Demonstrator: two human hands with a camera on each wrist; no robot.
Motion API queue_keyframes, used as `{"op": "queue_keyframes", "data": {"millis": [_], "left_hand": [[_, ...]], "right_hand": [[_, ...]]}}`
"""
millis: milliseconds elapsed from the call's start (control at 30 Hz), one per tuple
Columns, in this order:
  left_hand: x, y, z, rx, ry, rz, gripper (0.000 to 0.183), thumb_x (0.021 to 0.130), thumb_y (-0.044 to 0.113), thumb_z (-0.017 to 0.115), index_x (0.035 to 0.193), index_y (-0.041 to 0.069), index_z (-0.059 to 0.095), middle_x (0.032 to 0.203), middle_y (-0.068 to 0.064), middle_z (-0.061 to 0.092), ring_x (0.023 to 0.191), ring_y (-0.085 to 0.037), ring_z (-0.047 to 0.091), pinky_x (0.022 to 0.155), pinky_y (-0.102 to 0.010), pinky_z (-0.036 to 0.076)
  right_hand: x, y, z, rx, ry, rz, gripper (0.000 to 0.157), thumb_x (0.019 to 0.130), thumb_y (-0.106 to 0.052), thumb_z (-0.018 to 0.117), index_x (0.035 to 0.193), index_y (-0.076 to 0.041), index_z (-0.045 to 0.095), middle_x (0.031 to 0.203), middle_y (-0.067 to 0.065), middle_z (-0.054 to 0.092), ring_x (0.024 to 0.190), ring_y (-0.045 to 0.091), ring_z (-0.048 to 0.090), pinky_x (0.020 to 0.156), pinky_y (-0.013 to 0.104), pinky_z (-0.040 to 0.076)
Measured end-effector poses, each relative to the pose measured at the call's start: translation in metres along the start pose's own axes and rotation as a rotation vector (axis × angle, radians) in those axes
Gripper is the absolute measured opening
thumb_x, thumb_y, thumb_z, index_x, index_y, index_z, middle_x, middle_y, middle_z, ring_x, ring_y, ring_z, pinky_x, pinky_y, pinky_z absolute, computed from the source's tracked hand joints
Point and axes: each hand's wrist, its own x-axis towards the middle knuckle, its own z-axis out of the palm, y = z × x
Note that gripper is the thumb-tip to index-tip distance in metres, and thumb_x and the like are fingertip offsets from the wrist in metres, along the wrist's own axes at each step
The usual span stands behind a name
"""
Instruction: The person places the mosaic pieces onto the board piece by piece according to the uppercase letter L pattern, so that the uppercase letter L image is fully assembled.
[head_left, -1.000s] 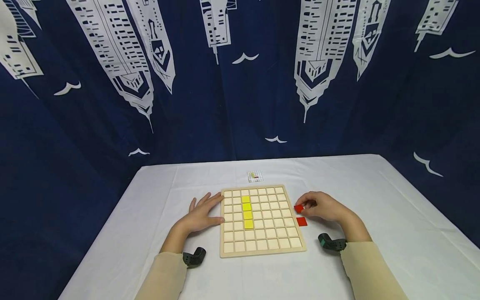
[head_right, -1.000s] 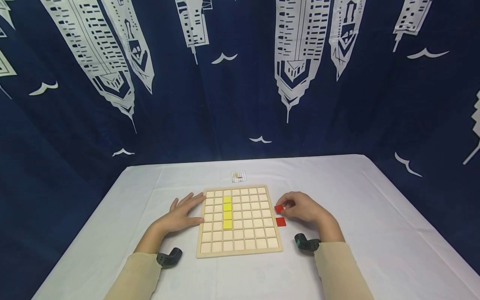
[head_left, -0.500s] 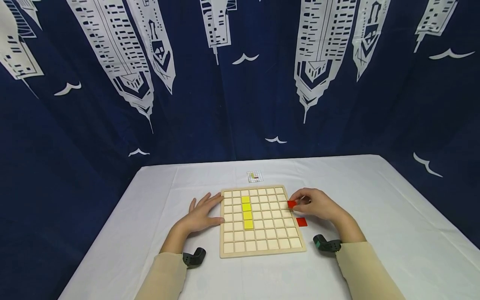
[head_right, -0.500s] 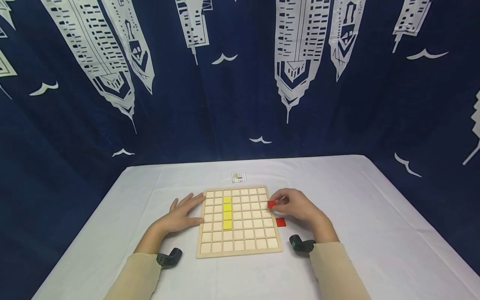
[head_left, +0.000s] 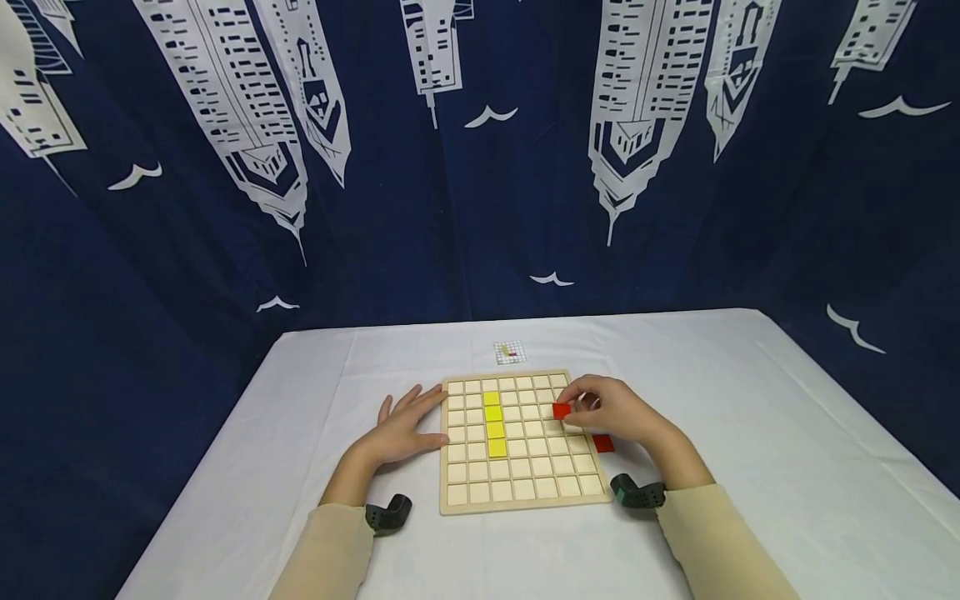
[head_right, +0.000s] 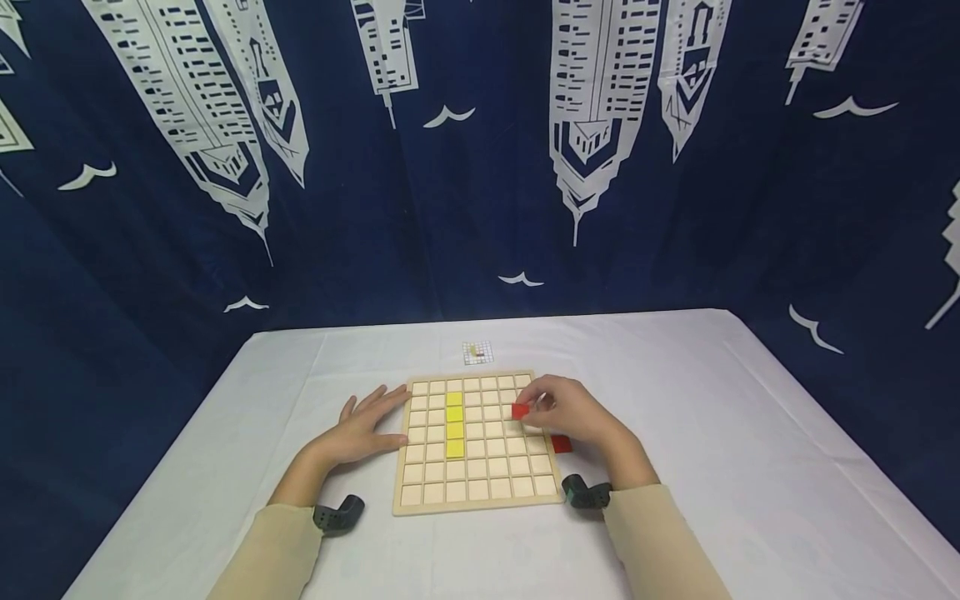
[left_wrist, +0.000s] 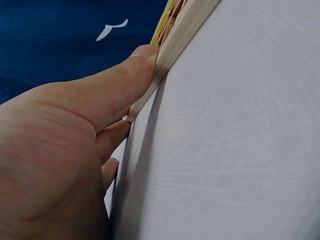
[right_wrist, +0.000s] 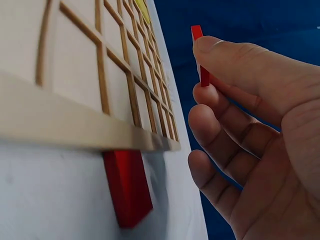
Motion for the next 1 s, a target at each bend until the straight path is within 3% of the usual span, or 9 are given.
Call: {"op": "queue_keyframes", "data": {"millis": [367, 767, 1000], "left_hand": [[0.0, 0.0, 0.0, -0.006, -0.002, 0.012, 0.078, 0.086, 0.042, 0.075, 0.153, 0.021, 0.042, 0.166, -0.001, 0.029, 0.157, -0.033, 0.01, 0.121, -0.067, -0.009], [-0.001, 0.0, 0.0, -0.011, -0.005, 0.009, 0.078, 0.086, 0.041, 0.075, 0.154, 0.021, 0.041, 0.166, -0.001, 0.028, 0.158, -0.033, 0.009, 0.121, -0.066, -0.01], [-0.001, 0.001, -0.001, -0.026, -0.005, 0.013, 0.078, 0.086, 0.041, 0.075, 0.153, 0.02, 0.042, 0.166, -0.001, 0.028, 0.158, -0.033, 0.009, 0.121, -0.066, -0.012]], "right_hand": [[0.004, -0.014, 0.017, -0.026, -0.034, -0.007, 0.024, 0.082, -0.015, 0.082, 0.102, -0.017, 0.072, 0.093, 0.0, 0.066, 0.077, 0.015, 0.053, 0.066, 0.021, 0.046], [0.009, -0.023, 0.037, -0.052, -0.106, -0.12, 0.02, 0.082, -0.016, 0.082, 0.099, -0.017, 0.072, 0.092, 0.0, 0.065, 0.079, 0.015, 0.054, 0.066, 0.019, 0.047], [0.009, -0.026, 0.046, -0.061, -0.134, -0.131, 0.019, 0.082, -0.016, 0.082, 0.099, -0.016, 0.073, 0.091, -0.001, 0.064, 0.077, 0.013, 0.053, 0.066, 0.018, 0.046]]}}
